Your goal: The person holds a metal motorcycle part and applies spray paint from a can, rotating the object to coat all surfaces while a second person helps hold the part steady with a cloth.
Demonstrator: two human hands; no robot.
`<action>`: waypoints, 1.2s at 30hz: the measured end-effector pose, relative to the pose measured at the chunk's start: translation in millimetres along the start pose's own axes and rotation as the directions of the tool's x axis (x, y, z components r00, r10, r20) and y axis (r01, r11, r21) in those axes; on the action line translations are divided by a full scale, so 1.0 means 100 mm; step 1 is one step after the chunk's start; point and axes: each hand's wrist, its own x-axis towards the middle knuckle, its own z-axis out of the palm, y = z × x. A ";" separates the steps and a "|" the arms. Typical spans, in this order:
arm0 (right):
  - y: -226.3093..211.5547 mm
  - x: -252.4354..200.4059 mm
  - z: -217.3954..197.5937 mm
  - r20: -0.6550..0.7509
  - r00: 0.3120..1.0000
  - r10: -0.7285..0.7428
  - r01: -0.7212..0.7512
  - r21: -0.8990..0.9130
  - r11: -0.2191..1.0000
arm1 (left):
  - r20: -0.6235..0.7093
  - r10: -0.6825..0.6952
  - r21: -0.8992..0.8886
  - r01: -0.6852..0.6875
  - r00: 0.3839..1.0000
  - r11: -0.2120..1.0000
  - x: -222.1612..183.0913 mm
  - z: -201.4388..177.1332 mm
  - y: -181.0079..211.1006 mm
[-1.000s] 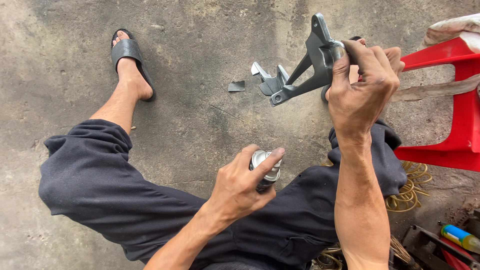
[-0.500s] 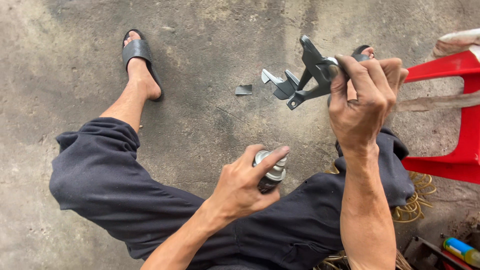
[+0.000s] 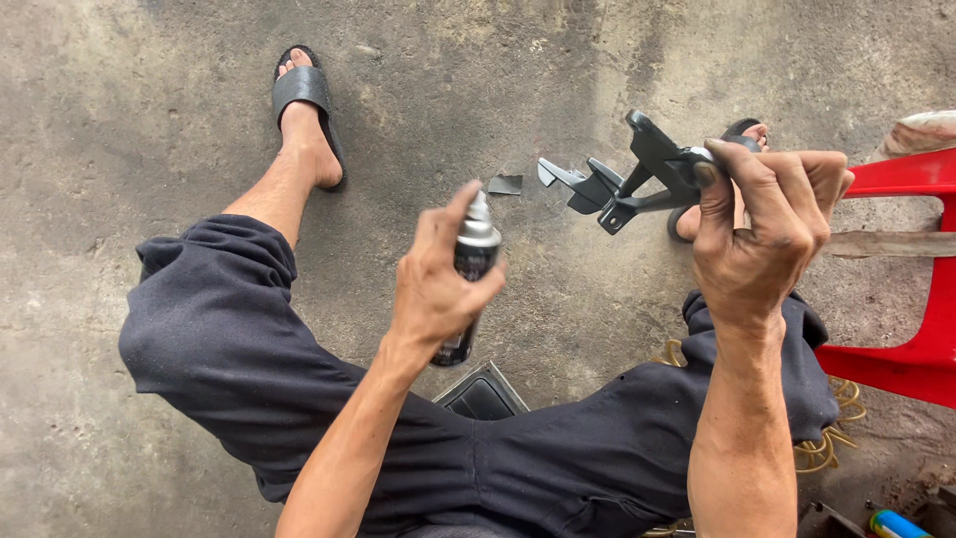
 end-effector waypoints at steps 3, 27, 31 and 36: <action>0.05 -0.02 0.02 -0.009 1.000 -0.021 0.021 0.019 1.000 | 0.071 0.211 -0.169 -0.197 0.975 0.966 -0.14 -0.03 0.13; 0.15 -0.03 -0.06 -0.039 0.999 0.018 -0.017 0.021 1.000 | 0.229 0.405 0.036 -0.424 0.885 0.905 -0.49 0.18 0.03; 0.18 -0.04 -0.08 -0.031 0.998 0.046 -0.045 0.042 0.998 | 0.095 0.249 0.076 -0.257 0.964 0.964 -0.38 0.11 -0.09; 0.28 -0.08 -0.09 -0.044 0.995 0.087 -0.085 0.038 0.996 | -0.132 0.101 0.102 -0.088 0.986 0.991 -0.38 -0.03 -0.14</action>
